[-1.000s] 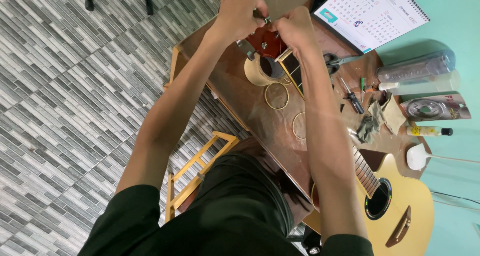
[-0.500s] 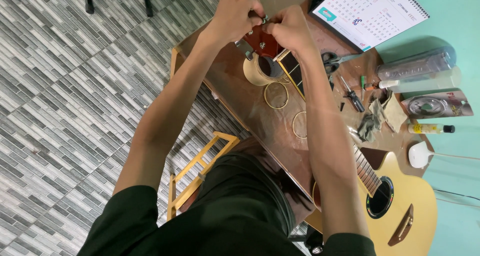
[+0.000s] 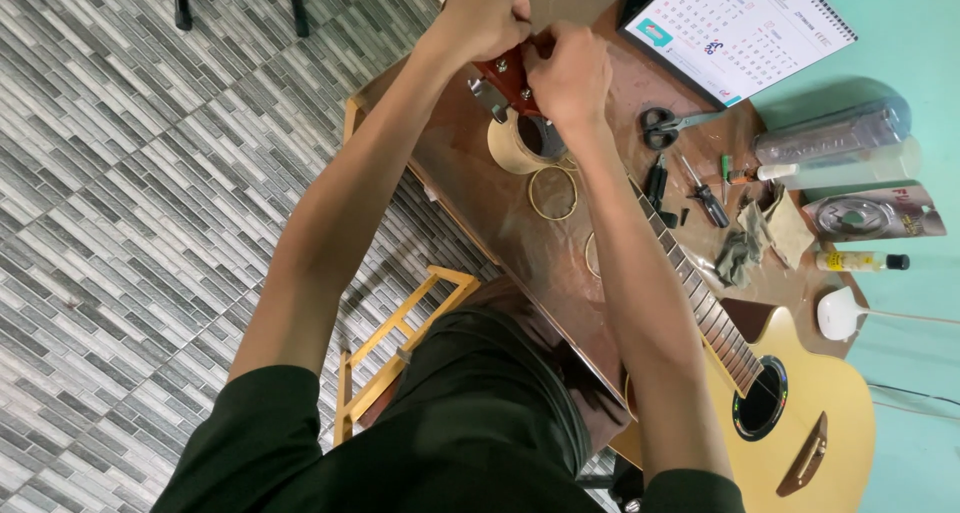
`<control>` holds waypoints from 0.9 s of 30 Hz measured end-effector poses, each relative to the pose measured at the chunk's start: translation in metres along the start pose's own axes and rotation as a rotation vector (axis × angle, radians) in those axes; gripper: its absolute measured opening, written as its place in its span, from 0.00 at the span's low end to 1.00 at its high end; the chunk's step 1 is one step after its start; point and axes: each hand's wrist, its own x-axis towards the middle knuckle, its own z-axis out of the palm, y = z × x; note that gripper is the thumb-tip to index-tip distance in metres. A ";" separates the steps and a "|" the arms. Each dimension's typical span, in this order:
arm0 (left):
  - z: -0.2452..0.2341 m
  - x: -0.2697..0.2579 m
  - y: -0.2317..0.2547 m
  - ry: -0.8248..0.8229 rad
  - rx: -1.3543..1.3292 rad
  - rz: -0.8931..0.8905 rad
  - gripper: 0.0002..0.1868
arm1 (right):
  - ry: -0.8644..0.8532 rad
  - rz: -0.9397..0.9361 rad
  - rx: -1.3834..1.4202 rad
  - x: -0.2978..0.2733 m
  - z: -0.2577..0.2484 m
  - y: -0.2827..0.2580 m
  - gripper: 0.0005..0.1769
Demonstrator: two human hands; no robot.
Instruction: The person replaces a guitar string on an acoustic guitar. They use a string winder to remove the old string from the tuning peg, then insert a new string through the soundhole and wind it onto the tuning peg. Finally, they handle a coiled string on the table.
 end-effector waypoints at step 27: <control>0.024 0.014 -0.014 -0.016 0.241 0.167 0.08 | -0.031 -0.257 -0.005 -0.033 -0.029 0.009 0.07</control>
